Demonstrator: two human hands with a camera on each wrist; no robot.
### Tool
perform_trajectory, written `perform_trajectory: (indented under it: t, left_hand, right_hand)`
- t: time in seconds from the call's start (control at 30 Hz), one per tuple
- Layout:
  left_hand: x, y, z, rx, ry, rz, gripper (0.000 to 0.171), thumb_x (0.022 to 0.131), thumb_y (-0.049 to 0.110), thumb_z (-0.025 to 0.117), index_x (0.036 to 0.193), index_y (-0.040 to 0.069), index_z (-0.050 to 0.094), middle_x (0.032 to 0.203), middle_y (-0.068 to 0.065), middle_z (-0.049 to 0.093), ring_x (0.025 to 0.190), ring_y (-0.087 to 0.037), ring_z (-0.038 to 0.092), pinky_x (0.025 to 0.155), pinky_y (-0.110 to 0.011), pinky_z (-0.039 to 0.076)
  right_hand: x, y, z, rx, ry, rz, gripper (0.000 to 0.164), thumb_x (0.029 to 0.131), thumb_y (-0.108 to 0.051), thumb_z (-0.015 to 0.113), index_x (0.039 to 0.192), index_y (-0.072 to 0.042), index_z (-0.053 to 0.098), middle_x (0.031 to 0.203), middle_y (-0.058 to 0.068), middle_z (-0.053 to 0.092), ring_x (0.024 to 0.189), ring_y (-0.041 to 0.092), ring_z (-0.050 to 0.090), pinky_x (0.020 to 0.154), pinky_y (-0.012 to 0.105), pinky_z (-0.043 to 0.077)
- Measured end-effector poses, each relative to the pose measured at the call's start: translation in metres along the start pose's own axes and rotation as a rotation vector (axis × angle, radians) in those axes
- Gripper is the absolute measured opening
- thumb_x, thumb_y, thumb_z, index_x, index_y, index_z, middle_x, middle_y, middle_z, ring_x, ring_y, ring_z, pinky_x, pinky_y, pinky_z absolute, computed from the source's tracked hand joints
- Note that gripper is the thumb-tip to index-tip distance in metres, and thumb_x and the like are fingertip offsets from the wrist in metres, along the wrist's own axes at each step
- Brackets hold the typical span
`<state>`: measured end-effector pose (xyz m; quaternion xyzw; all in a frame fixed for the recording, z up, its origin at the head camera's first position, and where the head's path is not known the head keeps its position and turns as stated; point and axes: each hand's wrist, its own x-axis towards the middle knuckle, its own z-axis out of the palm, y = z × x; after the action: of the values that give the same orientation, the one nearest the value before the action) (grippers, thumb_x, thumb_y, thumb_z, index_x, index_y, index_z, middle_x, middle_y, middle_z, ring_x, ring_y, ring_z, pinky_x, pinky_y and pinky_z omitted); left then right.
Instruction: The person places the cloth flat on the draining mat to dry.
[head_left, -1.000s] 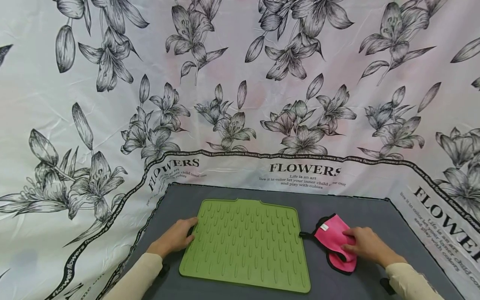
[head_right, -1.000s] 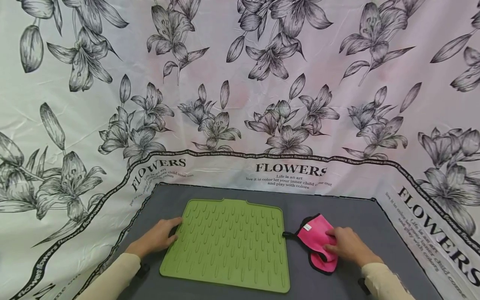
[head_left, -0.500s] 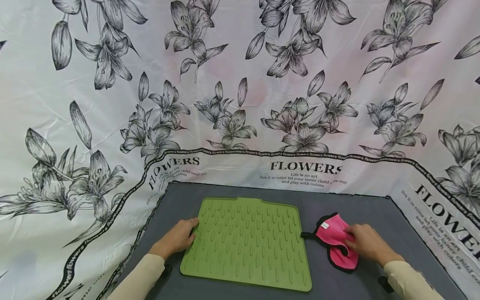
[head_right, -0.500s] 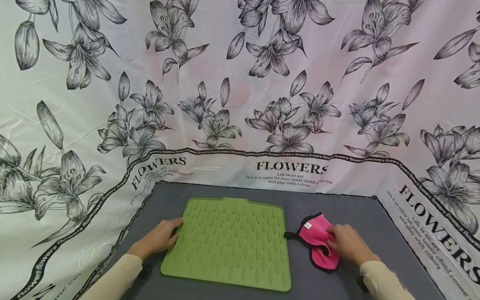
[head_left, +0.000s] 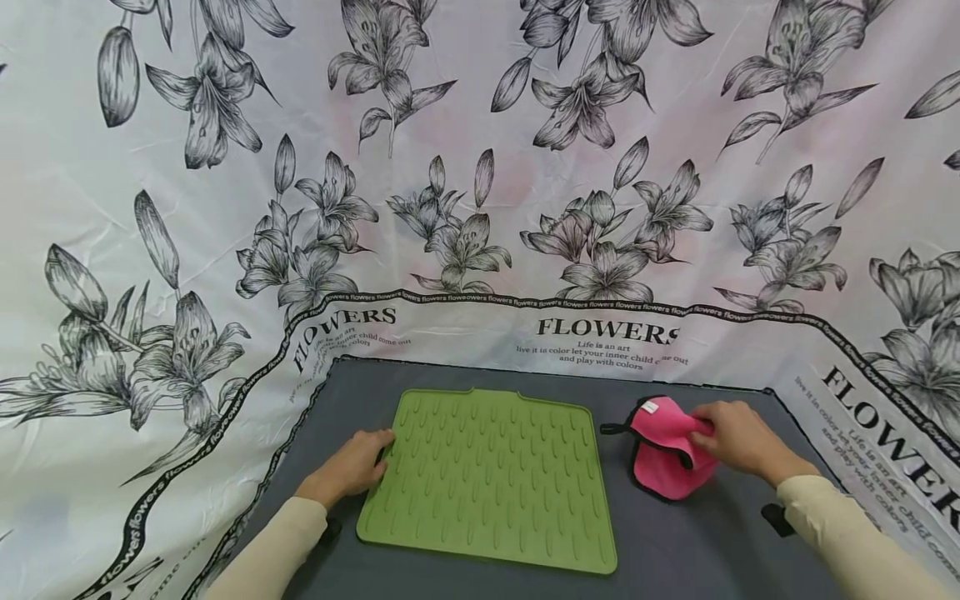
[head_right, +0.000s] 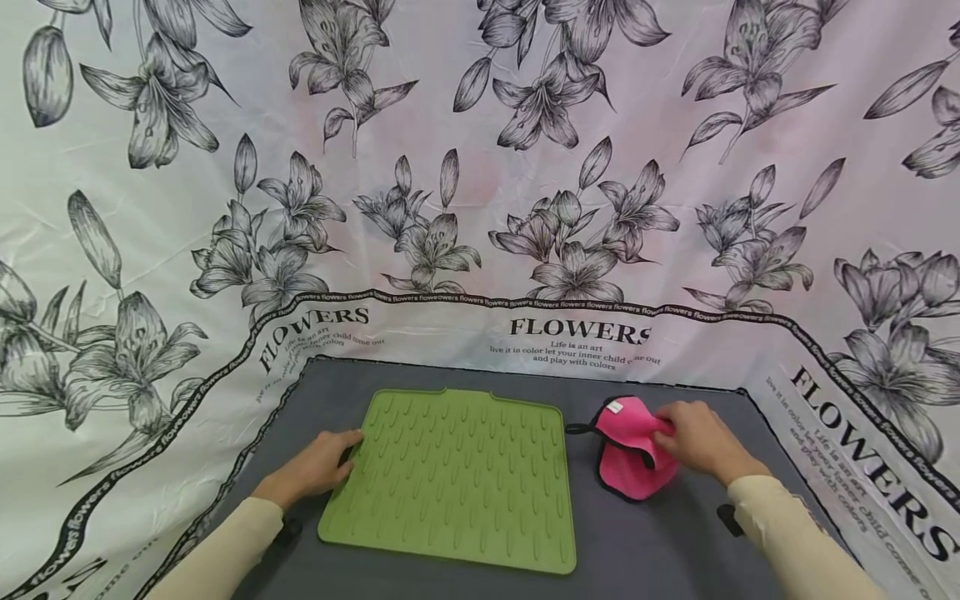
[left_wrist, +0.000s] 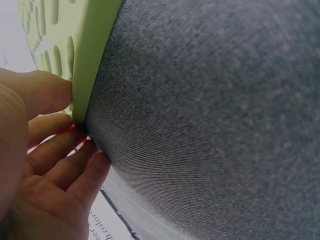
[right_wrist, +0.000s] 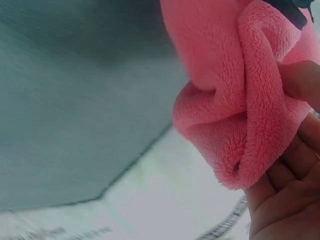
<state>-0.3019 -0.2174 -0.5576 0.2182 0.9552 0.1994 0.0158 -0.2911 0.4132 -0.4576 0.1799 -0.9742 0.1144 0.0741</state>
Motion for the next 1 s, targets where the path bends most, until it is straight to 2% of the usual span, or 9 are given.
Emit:
perform_trajectory:
  t: [0.1, 0.27, 0.4, 0.47, 0.57, 0.77, 1.0]
  left_hand:
    - [0.002, -0.001, -0.004, 0.01, 0.005, 0.001, 0.051, 0.101, -0.001, 0.075, 0.15, -0.008, 0.06, 0.149, -0.033, 0.063, 0.137, -0.05, 0.063, 0.11, -0.062, 0.054]
    - [0.002, -0.001, -0.006, 0.009, 0.008, 0.001, 0.05, 0.101, -0.001, 0.074, 0.149, -0.008, 0.06, 0.148, -0.034, 0.063, 0.137, -0.051, 0.063, 0.11, -0.062, 0.054]
    - [0.002, -0.001, -0.006, 0.008, 0.005, 0.004, 0.047, 0.101, -0.001, 0.074, 0.146, -0.006, 0.062, 0.147, -0.033, 0.064, 0.135, -0.05, 0.064, 0.107, -0.062, 0.055]
    - [0.002, -0.001, -0.006, 0.01, 0.004, 0.008, 0.044, 0.101, -0.001, 0.074, 0.144, -0.005, 0.064, 0.146, -0.032, 0.065, 0.133, -0.049, 0.066, 0.105, -0.062, 0.056]
    - [0.002, -0.001, -0.006, 0.005, 0.007, 0.017, 0.043, 0.101, -0.001, 0.074, 0.143, -0.005, 0.065, 0.146, -0.031, 0.066, 0.131, -0.049, 0.067, 0.104, -0.061, 0.058]
    - [0.001, 0.0, -0.004, -0.01, 0.004, 0.014, 0.046, 0.101, -0.002, 0.074, 0.145, -0.006, 0.063, 0.146, -0.031, 0.065, 0.13, -0.048, 0.068, 0.103, -0.06, 0.058]
    - [0.001, 0.0, -0.003, -0.019, 0.003, 0.001, 0.045, 0.101, -0.001, 0.074, 0.145, -0.004, 0.064, 0.147, -0.03, 0.065, 0.13, -0.048, 0.068, 0.102, -0.06, 0.059]
  right_hand:
    - [0.018, -0.009, -0.018, 0.006, 0.001, -0.014, 0.007, 0.093, -0.012, 0.083, 0.098, -0.007, 0.079, 0.071, -0.009, 0.058, 0.063, 0.008, 0.046, 0.057, 0.027, 0.039]
    - [0.044, -0.03, -0.04, 0.008, 0.023, -0.073, 0.012, 0.093, -0.012, 0.082, 0.101, -0.004, 0.081, 0.073, -0.008, 0.064, 0.064, 0.009, 0.049, 0.06, 0.029, 0.042]
    - [0.061, -0.052, -0.049, -0.004, 0.046, -0.125, 0.006, 0.094, -0.013, 0.082, 0.094, -0.008, 0.078, 0.07, -0.009, 0.058, 0.063, 0.008, 0.045, 0.06, 0.028, 0.038]
    - [0.069, -0.064, -0.052, 0.01, 0.053, -0.157, 0.011, 0.094, -0.012, 0.082, 0.087, -0.012, 0.073, 0.067, -0.01, 0.051, 0.061, 0.006, 0.041, 0.059, 0.027, 0.035]
    - [0.083, -0.082, -0.052, 0.034, 0.061, -0.208, 0.021, 0.093, -0.011, 0.081, 0.079, -0.017, 0.067, 0.063, -0.011, 0.045, 0.059, 0.004, 0.037, 0.059, 0.026, 0.033]
    - [0.107, -0.118, -0.044, 0.085, 0.031, -0.274, 0.032, 0.095, -0.01, 0.079, 0.072, -0.019, 0.059, 0.063, -0.011, 0.04, 0.057, 0.003, 0.035, 0.058, 0.025, 0.031]
    - [0.129, -0.151, -0.021, 0.123, 0.007, -0.353, 0.028, 0.095, -0.01, 0.08, 0.075, -0.016, 0.062, 0.063, -0.012, 0.034, 0.057, 0.002, 0.028, 0.058, 0.024, 0.029]
